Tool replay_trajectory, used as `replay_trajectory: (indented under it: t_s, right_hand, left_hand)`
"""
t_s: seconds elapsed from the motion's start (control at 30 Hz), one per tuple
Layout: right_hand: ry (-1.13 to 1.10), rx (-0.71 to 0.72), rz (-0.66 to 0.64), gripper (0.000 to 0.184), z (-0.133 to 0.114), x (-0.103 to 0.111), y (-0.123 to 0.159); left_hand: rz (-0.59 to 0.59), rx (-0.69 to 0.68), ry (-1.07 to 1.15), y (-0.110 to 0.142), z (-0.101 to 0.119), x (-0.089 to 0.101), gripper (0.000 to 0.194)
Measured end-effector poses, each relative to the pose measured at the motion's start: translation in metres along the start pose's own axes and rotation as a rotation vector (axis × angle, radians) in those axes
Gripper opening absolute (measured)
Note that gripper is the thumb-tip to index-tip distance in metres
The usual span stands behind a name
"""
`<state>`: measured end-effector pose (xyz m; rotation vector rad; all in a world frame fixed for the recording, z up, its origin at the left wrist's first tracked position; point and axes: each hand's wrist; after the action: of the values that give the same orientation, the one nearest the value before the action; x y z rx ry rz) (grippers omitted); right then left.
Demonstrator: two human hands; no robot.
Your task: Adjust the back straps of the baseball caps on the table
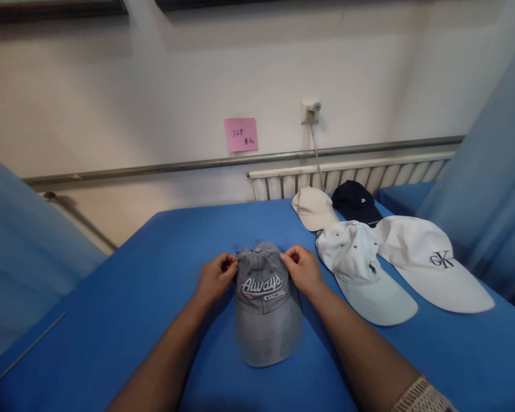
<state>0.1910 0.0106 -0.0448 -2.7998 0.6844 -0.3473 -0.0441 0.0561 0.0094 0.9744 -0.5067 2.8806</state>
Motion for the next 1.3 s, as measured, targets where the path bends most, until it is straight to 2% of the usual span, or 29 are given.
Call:
replay_trajectory:
  t_s: [0.17, 0.3, 0.47, 0.67, 0.87, 1.03, 1.17, 1.3]
  right_hand:
    - [0.158, 0.057, 0.136, 0.027, -0.010, 0.015, -0.033]
    - [0.435, 0.091, 0.183, 0.025, -0.020, 0.032, -0.073]
    - [0.817, 0.015, 0.051, 0.022, -0.024, 0.043, -0.112]
    - [0.899, -0.008, -0.021, 0.020, -0.022, 0.049, -0.136]
    - [0.937, -0.012, -0.039, 0.023, -0.023, 0.048, -0.146]
    - [0.940, 0.010, -0.026, 0.024, -0.028, 0.049, -0.138]
    - [0.923, 0.066, 0.020, 0.022, -0.035, 0.049, -0.110]
    - [0.764, 0.146, 0.013, 0.019, -0.036, 0.037, -0.064]
  left_hand:
    - [0.047, -0.033, -0.006, -0.033, 0.005, -0.038, 0.011]
    - [0.059, -0.042, -0.024, -0.071, 0.012, -0.074, 0.011]
    - [0.076, -0.032, -0.059, -0.109, 0.017, -0.105, 0.011]
    - [0.112, -0.022, -0.089, -0.129, 0.018, -0.117, 0.010]
    - [0.119, -0.009, -0.085, -0.135, 0.014, -0.126, 0.009]
    - [0.114, 0.023, -0.031, -0.131, 0.007, -0.125, 0.009]
    - [0.105, 0.041, 0.032, -0.108, 0.000, -0.113, 0.013]
    - [0.042, 0.037, 0.063, -0.065, -0.010, -0.099, 0.013]
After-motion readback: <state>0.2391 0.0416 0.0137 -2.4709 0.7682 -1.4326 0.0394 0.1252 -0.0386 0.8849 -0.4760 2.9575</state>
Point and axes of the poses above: each hand's wrist, its own y-axis away from the middle knuckle, its own x-axis out of the back of the hand, z = x × y, and after that the axes turned 6 degrees about z, right-handed
